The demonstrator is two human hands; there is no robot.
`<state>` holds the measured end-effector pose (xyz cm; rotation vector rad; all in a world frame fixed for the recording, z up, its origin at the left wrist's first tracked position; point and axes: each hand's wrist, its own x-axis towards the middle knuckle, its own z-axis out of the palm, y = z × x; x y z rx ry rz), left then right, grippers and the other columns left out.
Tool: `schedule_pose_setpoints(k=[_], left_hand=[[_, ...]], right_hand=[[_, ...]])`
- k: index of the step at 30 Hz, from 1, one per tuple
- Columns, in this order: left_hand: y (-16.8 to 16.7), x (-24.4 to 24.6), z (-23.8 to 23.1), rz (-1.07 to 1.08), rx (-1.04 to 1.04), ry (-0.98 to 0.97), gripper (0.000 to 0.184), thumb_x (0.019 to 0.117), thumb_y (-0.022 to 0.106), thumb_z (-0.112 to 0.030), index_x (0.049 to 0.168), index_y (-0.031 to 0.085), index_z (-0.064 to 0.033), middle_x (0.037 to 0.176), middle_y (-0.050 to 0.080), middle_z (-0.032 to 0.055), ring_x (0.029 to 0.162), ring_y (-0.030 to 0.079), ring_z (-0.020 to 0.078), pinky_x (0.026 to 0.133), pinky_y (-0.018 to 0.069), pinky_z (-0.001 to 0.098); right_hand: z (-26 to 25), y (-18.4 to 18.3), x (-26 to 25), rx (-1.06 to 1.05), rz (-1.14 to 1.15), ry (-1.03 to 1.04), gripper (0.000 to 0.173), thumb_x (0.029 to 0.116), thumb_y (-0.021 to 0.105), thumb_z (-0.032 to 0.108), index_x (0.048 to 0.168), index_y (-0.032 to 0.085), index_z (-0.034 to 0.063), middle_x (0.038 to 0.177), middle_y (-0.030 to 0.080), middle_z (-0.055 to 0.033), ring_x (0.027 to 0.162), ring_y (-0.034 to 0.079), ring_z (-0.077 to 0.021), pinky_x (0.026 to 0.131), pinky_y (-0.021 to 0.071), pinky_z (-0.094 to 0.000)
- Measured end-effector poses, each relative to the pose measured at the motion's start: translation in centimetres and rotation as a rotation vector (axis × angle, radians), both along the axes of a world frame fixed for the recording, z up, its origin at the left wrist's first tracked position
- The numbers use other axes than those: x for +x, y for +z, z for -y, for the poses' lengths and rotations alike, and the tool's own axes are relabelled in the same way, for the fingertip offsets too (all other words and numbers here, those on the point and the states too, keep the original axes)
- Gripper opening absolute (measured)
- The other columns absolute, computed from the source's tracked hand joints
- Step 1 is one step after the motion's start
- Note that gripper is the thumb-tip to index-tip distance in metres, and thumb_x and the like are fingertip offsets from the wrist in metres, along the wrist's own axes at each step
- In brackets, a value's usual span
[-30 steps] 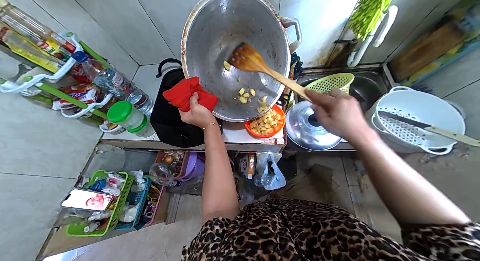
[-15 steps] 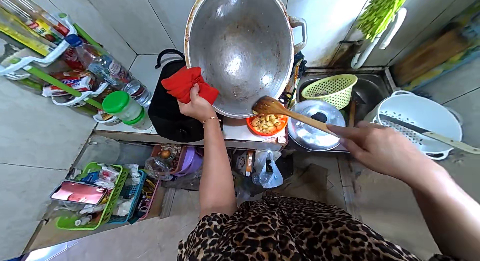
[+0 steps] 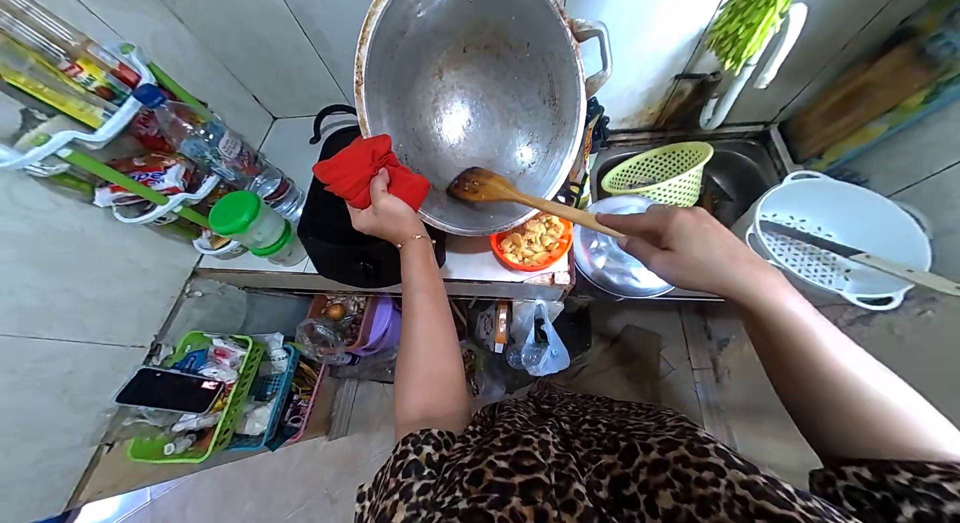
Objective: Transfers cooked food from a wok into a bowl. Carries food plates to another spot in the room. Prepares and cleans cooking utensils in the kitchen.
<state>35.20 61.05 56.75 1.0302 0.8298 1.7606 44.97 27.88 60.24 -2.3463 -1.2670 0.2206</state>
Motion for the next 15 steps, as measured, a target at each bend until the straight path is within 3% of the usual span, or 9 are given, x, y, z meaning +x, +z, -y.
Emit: schedule_pose_setpoints(k=[3,9,15], left_hand=[[-0.1,-0.1,-0.5,-0.032,0.009,0.019,0.026,0.0789,0.073,0.006,0.104,0.064,0.0085,0.088,0.07,0.0108,0.083,0.07,0.0086,0.079,0.0583,0.0244],[-0.1,-0.8,-1.3,-0.035,0.01,0.032,0.027,0.0785,0.073,0.007,0.104,0.064,0.0086,0.089,0.07,0.0108,0.085,0.07,0.0077,0.079,0.0577,0.0233],[0.4,-1.7,-1.9,-0.03,-0.078,0.064,0.026,0.0802,0.074,0.006,0.104,0.064,0.0067,0.089,0.07,0.0105,0.084,0.07,0.0094,0.078,0.0582,0.0256]], right_hand=[[3.0,1.5,0.6,-0.154,-0.01,0.0,0.038,0.1034,0.053,0.024,0.139,0.067,0.0275,0.101,0.071,-0.0123,0.091,0.068,-0.0338,0.076,0.0524,-0.0628],[9.0,3.6,0.4,-0.262,0.054,-0.094,0.036,0.1029,0.052,0.029,0.133,0.071,0.0267,0.097,0.074,-0.0114,0.088,0.069,-0.0341,0.073,0.0511,-0.0641],[8.1,2.6,0.1,-0.342,0.019,-0.142,0.035,0.1036,0.055,0.026,0.135,0.069,0.0277,0.099,0.072,-0.0154,0.091,0.068,-0.038,0.074,0.0496,-0.0655]])
